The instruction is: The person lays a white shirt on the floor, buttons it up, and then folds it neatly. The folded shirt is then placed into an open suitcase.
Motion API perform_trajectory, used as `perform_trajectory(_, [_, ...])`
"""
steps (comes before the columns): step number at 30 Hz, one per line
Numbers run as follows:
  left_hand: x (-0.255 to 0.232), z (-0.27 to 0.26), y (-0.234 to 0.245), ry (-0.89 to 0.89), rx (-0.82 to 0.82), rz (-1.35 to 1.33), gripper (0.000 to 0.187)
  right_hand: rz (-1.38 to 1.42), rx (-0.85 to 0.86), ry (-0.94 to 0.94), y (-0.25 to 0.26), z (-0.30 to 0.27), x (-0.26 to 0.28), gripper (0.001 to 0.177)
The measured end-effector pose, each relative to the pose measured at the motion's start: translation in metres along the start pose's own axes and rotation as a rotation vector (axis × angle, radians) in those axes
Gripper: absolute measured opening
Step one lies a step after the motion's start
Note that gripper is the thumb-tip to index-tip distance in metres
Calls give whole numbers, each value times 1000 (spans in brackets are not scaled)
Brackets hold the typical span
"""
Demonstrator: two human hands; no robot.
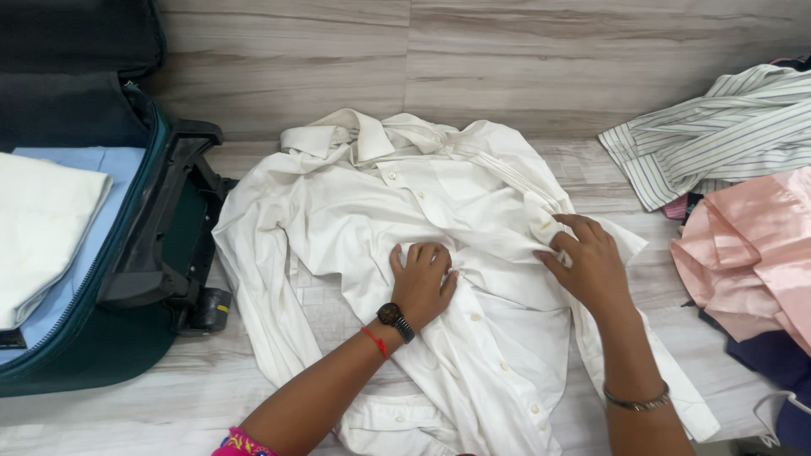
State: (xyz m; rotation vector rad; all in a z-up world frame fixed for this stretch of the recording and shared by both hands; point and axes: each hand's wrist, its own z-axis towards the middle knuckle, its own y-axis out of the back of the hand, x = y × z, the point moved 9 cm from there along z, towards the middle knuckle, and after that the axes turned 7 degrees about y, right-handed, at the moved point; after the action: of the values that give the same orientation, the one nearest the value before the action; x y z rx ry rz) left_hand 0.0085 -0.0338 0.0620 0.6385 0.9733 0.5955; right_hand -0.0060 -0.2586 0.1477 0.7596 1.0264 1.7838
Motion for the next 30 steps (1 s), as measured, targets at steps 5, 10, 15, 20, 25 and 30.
perform_trajectory(5, [-5,1,9,-43,-33,-2,14,13,22,268,53,-9,78,27])
perform_trajectory(10, [-20,4,31,-170,-120,29,11,89,125,316,41,-17,89,30])
perform_trajectory(15, [9,15,-6,-142,245,-93,23,68,359,186,-5,-22,56,32])
perform_trajectory(20, [22,14,-20,-129,242,-49,24,-69,665,-13,-38,-33,-1,45])
perform_trajectory(25, [25,14,-21,-100,239,-112,25,656,193,385,24,-33,15,34])
perform_trajectory(30, [24,16,-20,-111,255,-105,20,267,627,83,-19,-57,11,28])
